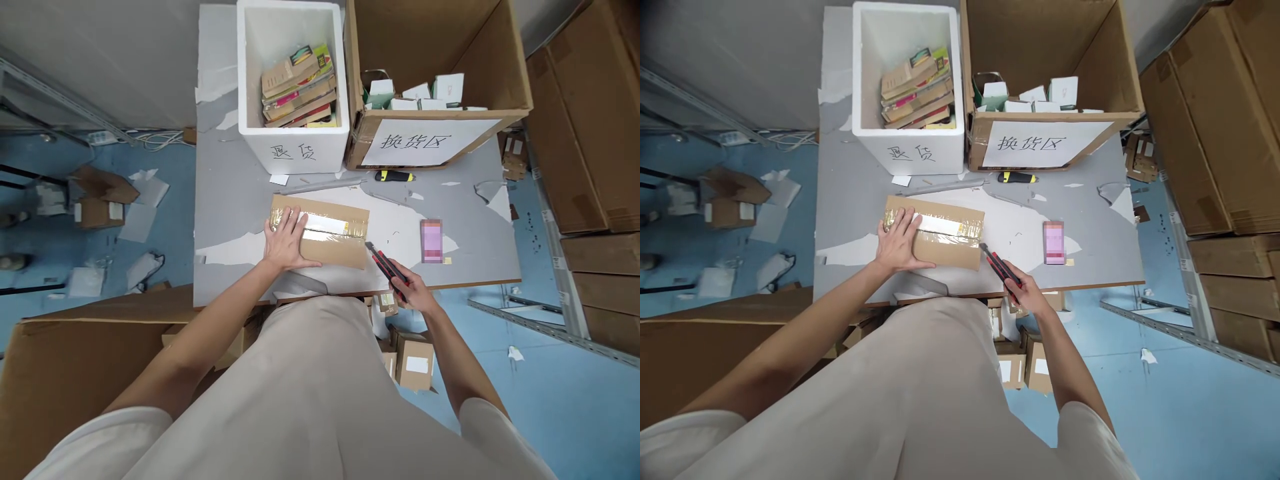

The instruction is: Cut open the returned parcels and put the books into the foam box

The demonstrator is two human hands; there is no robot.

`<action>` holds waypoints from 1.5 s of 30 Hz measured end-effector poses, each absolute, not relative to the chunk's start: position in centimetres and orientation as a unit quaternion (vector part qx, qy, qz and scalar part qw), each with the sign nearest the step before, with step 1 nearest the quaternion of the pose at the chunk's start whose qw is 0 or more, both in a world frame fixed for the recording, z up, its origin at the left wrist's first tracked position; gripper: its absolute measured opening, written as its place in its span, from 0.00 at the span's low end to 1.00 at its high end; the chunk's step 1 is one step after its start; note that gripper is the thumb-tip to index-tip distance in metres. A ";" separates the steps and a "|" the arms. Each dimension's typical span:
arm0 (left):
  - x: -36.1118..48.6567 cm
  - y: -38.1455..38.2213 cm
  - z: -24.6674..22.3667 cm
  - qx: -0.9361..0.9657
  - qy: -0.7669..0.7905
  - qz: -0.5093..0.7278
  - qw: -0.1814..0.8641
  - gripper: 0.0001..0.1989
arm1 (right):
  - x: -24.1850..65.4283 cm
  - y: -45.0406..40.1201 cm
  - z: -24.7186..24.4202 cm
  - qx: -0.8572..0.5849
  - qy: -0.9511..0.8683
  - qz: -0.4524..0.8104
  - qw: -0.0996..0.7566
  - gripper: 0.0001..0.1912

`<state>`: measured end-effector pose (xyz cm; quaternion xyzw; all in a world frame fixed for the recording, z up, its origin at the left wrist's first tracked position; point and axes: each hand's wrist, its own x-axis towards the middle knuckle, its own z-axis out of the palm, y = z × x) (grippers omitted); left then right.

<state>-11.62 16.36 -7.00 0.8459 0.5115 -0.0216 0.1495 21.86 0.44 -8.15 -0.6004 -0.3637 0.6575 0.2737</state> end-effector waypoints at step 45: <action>-16.4 11.9 -14.0 0.580 0.586 0.291 0.485 0.26 | 19.8 8.7 -14.5 -0.636 -0.326 0.510 0.478 0.20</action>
